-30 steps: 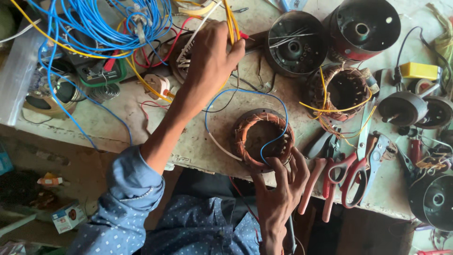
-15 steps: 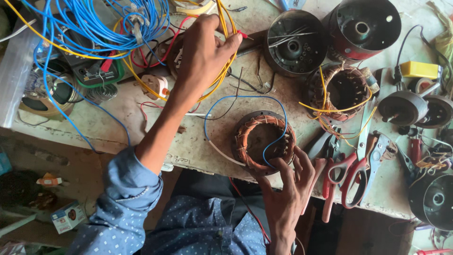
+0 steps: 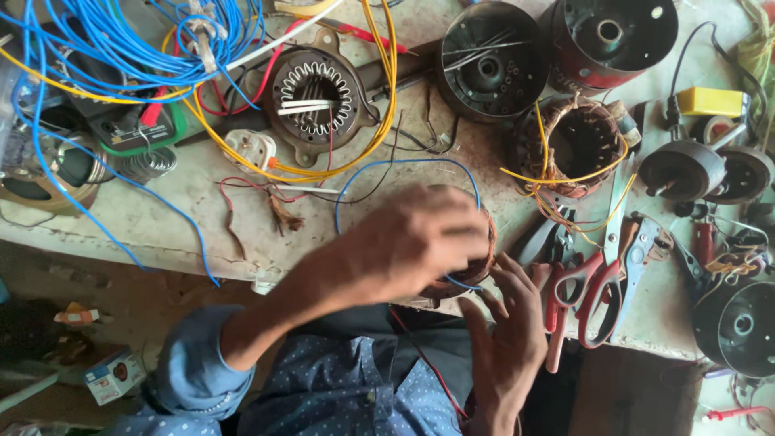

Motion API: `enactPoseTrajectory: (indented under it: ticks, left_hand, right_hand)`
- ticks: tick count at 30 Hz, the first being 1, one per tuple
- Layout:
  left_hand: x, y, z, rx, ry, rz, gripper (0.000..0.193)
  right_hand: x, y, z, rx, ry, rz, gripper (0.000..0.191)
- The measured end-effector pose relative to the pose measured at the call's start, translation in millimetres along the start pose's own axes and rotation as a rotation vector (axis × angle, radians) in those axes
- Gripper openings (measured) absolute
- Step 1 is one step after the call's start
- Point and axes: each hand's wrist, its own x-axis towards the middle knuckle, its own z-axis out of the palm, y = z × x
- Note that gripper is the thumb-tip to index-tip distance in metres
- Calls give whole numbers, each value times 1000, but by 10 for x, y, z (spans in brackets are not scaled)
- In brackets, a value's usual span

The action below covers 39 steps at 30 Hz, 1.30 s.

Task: The person winds copper wire around a motor stator core, securing the winding with a white tie. They then use a wire stripper to cut the ends of a yellow and white cable.

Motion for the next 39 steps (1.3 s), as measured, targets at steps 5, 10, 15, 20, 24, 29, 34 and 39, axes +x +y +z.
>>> enactPoseTrajectory:
  ticks: [5, 10, 15, 20, 24, 29, 34, 39]
  left_hand:
    - [-62, 156, 145, 167, -127, 12, 19]
    - [-135, 191, 215, 115, -98, -15, 27]
    - [-195, 191, 274, 102, -119, -41, 19]
    - [-236, 182, 292, 95, -87, -26, 23]
    - [-245, 186, 296, 144, -100, -13, 25]
    - [-246, 197, 294, 140, -99, -14, 24]
    - [-249, 205, 285, 149, -95, -10, 27]
    - [-254, 206, 286, 124, -82, -19, 26]
  right_hand:
    - [-35, 101, -25, -43, 179, 196, 23]
    - [-18, 231, -19, 36, 80, 283, 28]
    - [5, 307, -18, 105, 11, 323, 37]
    - [-18, 350, -43, 300, 0, 344, 33]
    - [-24, 403, -35, 334, -39, 286, 26]
    - [-28, 393, -34, 236, -46, 286, 15]
    - [-29, 230, -43, 391, -37, 240, 8]
    - [-5, 100, -71, 171, 1, 312, 16]
